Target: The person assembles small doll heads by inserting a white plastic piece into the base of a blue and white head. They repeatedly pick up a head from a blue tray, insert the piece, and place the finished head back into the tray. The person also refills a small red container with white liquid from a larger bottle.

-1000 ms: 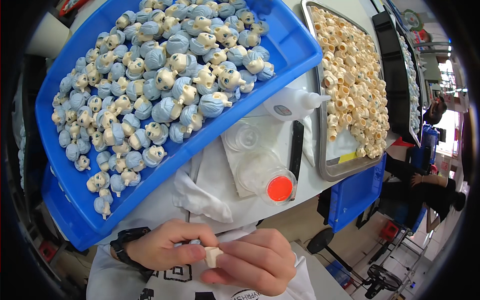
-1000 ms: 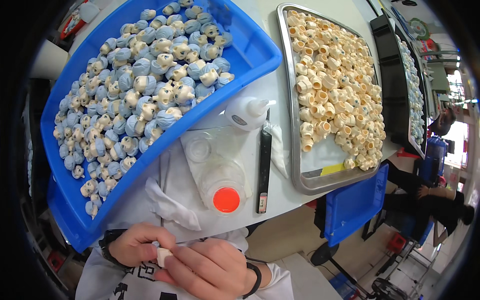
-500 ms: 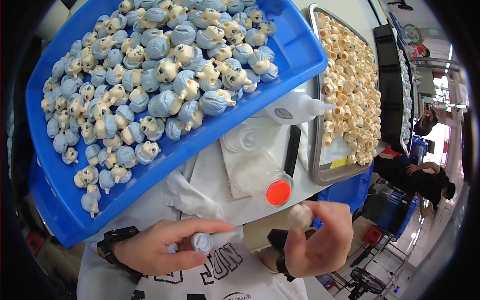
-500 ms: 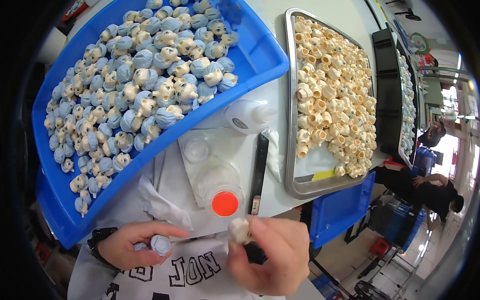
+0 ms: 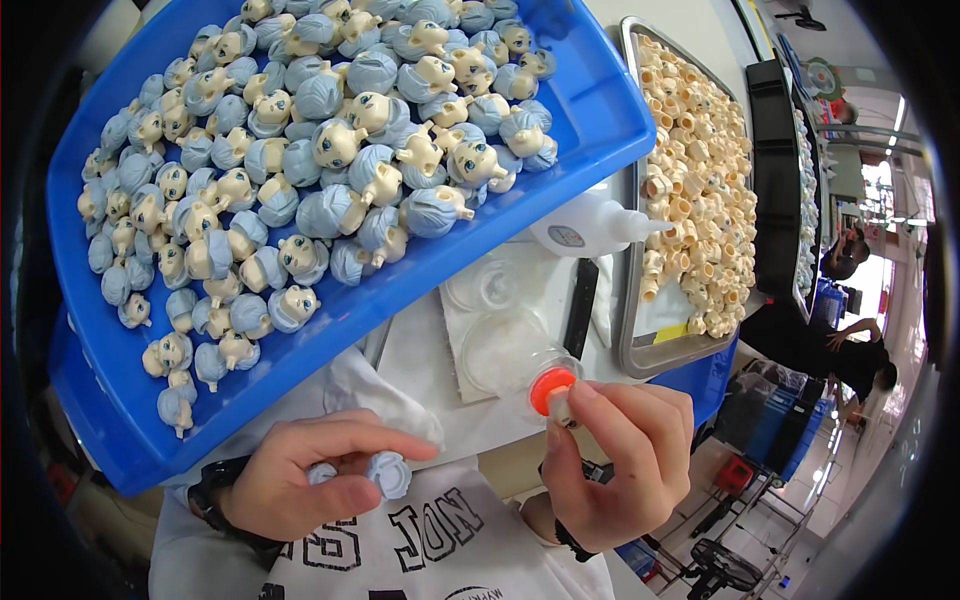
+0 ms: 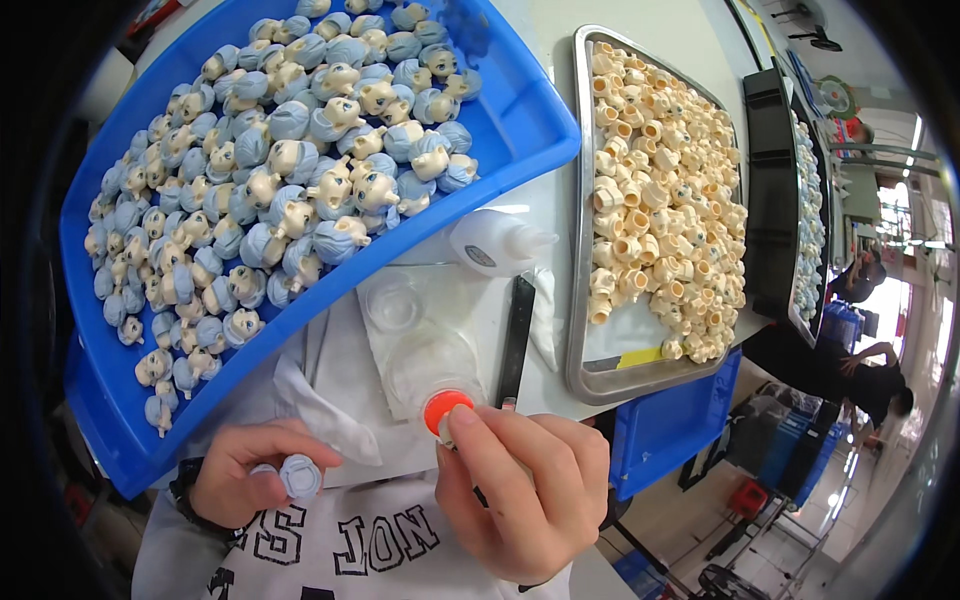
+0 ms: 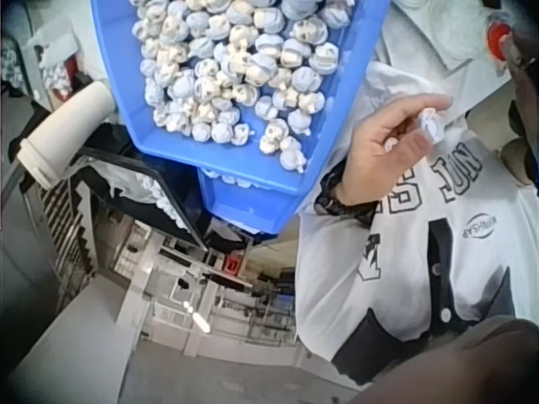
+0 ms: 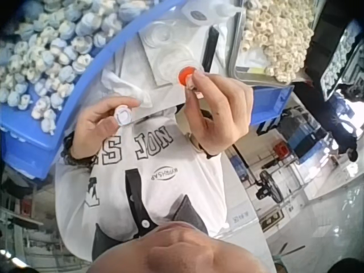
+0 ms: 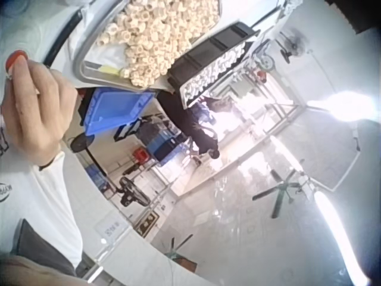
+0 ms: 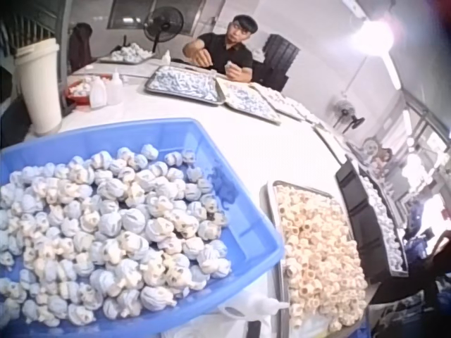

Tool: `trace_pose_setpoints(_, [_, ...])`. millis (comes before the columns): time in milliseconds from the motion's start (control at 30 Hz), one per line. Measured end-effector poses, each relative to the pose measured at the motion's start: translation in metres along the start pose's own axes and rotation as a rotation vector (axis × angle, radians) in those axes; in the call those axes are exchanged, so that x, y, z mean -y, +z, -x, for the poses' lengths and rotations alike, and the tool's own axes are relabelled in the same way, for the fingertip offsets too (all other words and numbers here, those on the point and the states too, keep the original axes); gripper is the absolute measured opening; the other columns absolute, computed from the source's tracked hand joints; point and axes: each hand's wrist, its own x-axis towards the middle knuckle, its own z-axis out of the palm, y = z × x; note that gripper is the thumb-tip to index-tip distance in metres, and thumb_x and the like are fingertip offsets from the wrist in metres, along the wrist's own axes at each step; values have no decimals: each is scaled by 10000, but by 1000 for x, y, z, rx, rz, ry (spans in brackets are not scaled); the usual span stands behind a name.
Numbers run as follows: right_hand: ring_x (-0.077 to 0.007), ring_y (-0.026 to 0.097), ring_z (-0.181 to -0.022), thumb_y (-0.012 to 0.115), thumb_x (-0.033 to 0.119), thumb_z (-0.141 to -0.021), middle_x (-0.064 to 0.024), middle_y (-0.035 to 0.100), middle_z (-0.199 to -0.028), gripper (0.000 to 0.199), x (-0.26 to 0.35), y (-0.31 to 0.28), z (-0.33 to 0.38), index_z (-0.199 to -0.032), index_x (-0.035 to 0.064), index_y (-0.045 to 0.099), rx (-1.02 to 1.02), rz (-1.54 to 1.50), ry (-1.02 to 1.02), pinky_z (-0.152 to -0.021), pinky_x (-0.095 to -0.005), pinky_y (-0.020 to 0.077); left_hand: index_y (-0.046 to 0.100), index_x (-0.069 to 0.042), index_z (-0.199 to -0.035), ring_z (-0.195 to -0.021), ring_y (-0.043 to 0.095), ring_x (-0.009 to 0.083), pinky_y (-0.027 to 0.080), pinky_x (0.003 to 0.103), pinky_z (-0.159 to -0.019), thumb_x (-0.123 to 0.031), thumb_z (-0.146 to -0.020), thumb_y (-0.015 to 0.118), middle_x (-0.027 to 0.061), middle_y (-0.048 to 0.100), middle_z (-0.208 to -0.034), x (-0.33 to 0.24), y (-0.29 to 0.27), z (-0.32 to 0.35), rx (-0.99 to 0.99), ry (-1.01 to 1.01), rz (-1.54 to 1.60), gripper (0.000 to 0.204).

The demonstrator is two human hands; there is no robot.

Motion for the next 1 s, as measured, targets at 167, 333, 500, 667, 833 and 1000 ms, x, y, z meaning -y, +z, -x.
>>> trace_pose_setpoints(167, [-180,495,-606,661,-14,-431,-39,607,-765,425,0,2,3,-848,71,664,-38,-9,2,-525,-250,399,434,45,-1154,-827,505,66,402,212,-721,-250,-849,561,67,542,-943,-7,16,-1,-168,6,238,443])
trace_pose_setpoints(333, [-182,511,-608,669,-24,-448,-51,611,-761,407,-3,1,10,-847,53,648,-98,-50,14,-530,-254,405,427,47,-1141,-797,502,67,404,205,-681,-217,-863,533,70,540,-929,2,13,0,-112,60,277,397])
trace_pose_setpoints(500, [-187,527,-599,674,-24,-476,-68,611,-751,378,-8,1,14,-846,40,631,-106,-91,0,-533,-250,401,464,65,-1116,-634,461,54,376,175,-552,-277,-867,500,74,549,-846,4,10,-1,-137,-4,259,424])
trace_pose_setpoints(667, [-191,519,-584,687,21,-492,-87,595,-740,374,-5,2,18,-857,19,606,-137,-154,-51,-527,-259,394,481,100,-1090,-548,467,69,374,172,-490,-324,-827,561,145,596,-837,-1,16,0,-243,-77,270,505])
trace_pose_setpoints(833, [-172,499,-532,671,103,-525,-83,562,-701,317,17,12,20,-814,12,576,-69,-418,-234,-461,-263,353,486,14,-1168,-694,419,13,348,159,-614,-84,-843,518,-16,525,-873,-7,10,3,-148,-55,202,341])
trace_pose_setpoints(1000, [-150,535,-555,683,93,-571,-98,598,-786,214,35,42,19,-762,30,609,-170,-455,-188,-466,-256,389,535,3,-1103,-714,469,37,376,182,-639,-76,-802,572,1,544,-829,-6,7,2,-183,-36,-2,314])
